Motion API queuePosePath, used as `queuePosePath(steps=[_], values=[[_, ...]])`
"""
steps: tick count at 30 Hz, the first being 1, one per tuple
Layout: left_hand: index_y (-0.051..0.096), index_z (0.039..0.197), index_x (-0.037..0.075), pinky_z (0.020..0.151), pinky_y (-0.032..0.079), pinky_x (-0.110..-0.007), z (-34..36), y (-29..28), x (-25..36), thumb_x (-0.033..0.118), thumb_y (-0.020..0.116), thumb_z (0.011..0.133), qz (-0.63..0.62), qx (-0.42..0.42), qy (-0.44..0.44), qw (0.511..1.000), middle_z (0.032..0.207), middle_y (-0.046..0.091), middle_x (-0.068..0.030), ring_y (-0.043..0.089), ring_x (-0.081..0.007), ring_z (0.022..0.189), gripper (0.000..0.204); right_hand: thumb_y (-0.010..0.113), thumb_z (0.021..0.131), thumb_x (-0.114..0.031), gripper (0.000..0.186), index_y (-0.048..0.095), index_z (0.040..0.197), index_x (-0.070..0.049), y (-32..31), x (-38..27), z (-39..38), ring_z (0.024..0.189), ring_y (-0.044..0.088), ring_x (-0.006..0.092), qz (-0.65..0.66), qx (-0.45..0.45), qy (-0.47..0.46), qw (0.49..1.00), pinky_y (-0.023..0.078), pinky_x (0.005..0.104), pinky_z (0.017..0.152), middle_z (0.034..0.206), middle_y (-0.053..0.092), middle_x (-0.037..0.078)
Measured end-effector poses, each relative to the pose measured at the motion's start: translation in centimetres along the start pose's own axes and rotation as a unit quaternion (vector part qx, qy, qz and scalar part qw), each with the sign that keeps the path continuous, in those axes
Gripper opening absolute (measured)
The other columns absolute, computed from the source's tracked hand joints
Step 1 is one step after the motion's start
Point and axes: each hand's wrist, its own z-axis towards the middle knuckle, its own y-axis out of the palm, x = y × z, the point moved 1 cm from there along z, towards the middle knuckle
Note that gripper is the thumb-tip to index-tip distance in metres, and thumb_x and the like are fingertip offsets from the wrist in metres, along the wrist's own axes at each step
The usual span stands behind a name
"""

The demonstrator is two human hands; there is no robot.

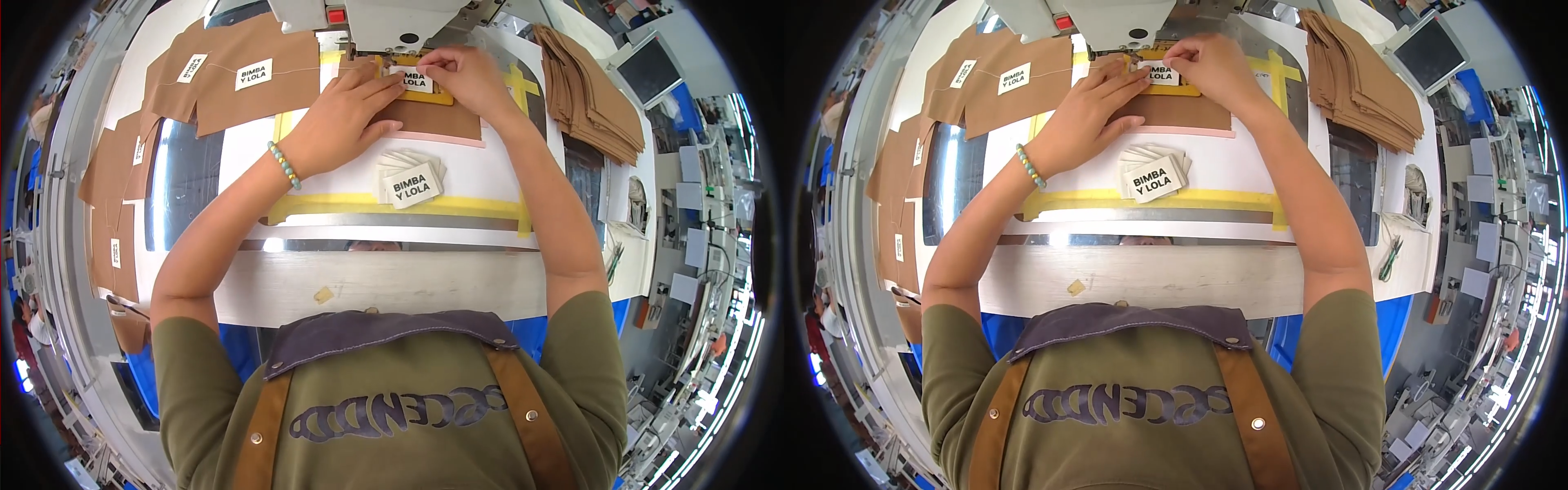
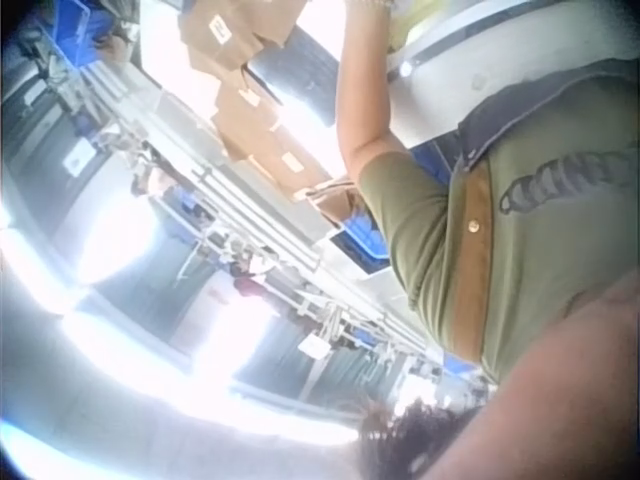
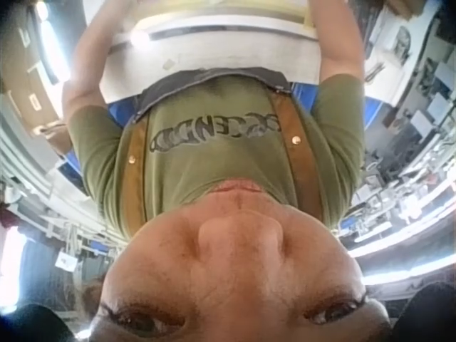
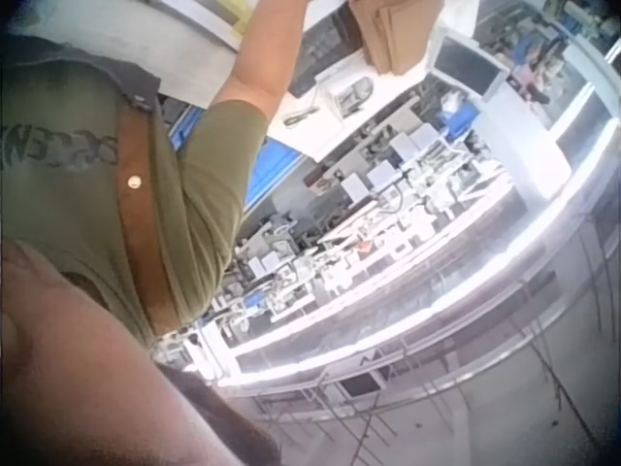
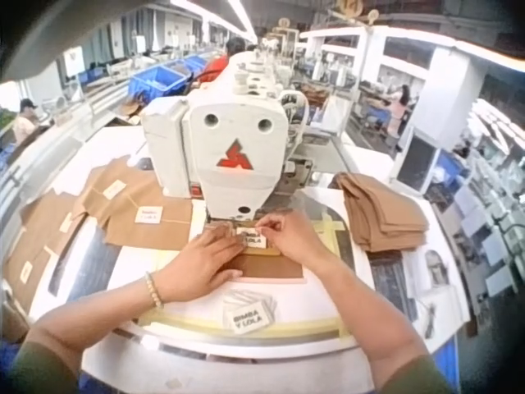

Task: The recorder is sewing branded labels onto leather pieces using an industrial sewing machine.

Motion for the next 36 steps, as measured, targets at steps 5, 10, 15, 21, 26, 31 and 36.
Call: queuePosePath(steps=[5,10,15,21,26,31,36], values=[[0.060,0.154,0.006,0.129,0.036,-0.051,0.3,0.6,-0.8,0.030,0.070,0.105,0.016,-0.006,0.009,1.000,0.163,0.057,-0.0121,0.038,-0.0399,0.158,0.056,0.072,0.099,-0.016,0.022,0.083,0.116,-0.007,-0.5,0.7,-2.5,0.111,0.074,0.0276,-0.079,0.030,-0.171,0.982,0.059,0.0408,0.096,0.128,0.076,0.011],[0.065,0.148,0.003,0.130,0.036,-0.051,0.2,0.1,-2.3,0.028,0.069,0.106,-0.066,-0.008,0.003,0.998,0.161,0.058,-0.0120,0.038,-0.0395,0.158,0.049,0.069,0.098,-0.011,0.028,0.080,0.124,-0.005,-1.1,0.3,-5.9,0.131,0.063,0.0290,-0.223,-0.001,-0.258,0.940,0.055,0.0424,0.108,0.137,0.073,0.008],[0.069,0.143,0.002,0.129,0.038,-0.050,0.8,0.5,-2.9,0.024,0.070,0.105,-0.106,-0.015,-0.020,0.994,0.161,0.059,-0.0118,0.040,-0.0384,0.158,0.044,0.069,0.097,-0.009,0.031,0.075,0.127,-0.001,-0.9,-0.2,-5.6,0.132,0.062,0.0295,-0.246,0.011,-0.258,0.934,0.054,0.0434,0.110,0.139,0.072,0.009],[0.068,0.142,0.002,0.124,0.044,-0.047,0.0,-0.3,-2.8,0.018,0.075,0.101,-0.076,0.008,-0.013,0.997,0.157,0.061,-0.0120,0.049,-0.0358,0.151,0.044,0.069,0.095,-0.007,0.034,0.074,0.128,-0.001,0.3,-0.7,-4.8,0.135,0.061,0.0302,-0.272,0.005,-0.296,0.916,0.053,0.0434,0.112,0.143,0.070,0.012],[0.064,0.147,0.000,0.120,0.047,-0.045,-1.2,-0.8,-3.6,0.020,0.075,0.101,0.010,0.026,-0.019,0.999,0.158,0.060,-0.0130,0.055,-0.0363,0.143,0.051,0.064,0.095,-0.004,0.040,0.074,0.134,-0.003,0.4,-0.7,-4.7,0.139,0.060,0.0293,-0.254,-0.016,-0.305,0.918,0.050,0.0429,0.117,0.148,0.068,0.010],[0.065,0.146,0.000,0.120,0.047,-0.046,-0.7,-1.1,-3.2,0.021,0.076,0.100,0.025,0.013,-0.017,0.999,0.158,0.060,-0.0133,0.056,-0.0364,0.142,0.052,0.062,0.094,-0.004,0.042,0.074,0.135,-0.004,0.2,-0.1,-3.9,0.138,0.060,0.0291,-0.224,-0.030,-0.303,0.926,0.050,0.0433,0.117,0.150,0.068,0.008],[0.066,0.144,0.001,0.119,0.047,-0.046,-0.7,-1.7,-2.2,0.020,0.076,0.099,0.033,0.018,-0.006,0.999,0.155,0.062,-0.0137,0.057,-0.0356,0.142,0.049,0.061,0.094,-0.004,0.041,0.075,0.133,-0.003,0.4,-0.9,-3.8,0.137,0.061,0.0303,-0.215,-0.053,-0.288,0.932,0.052,0.0427,0.115,0.148,0.069,0.008]])
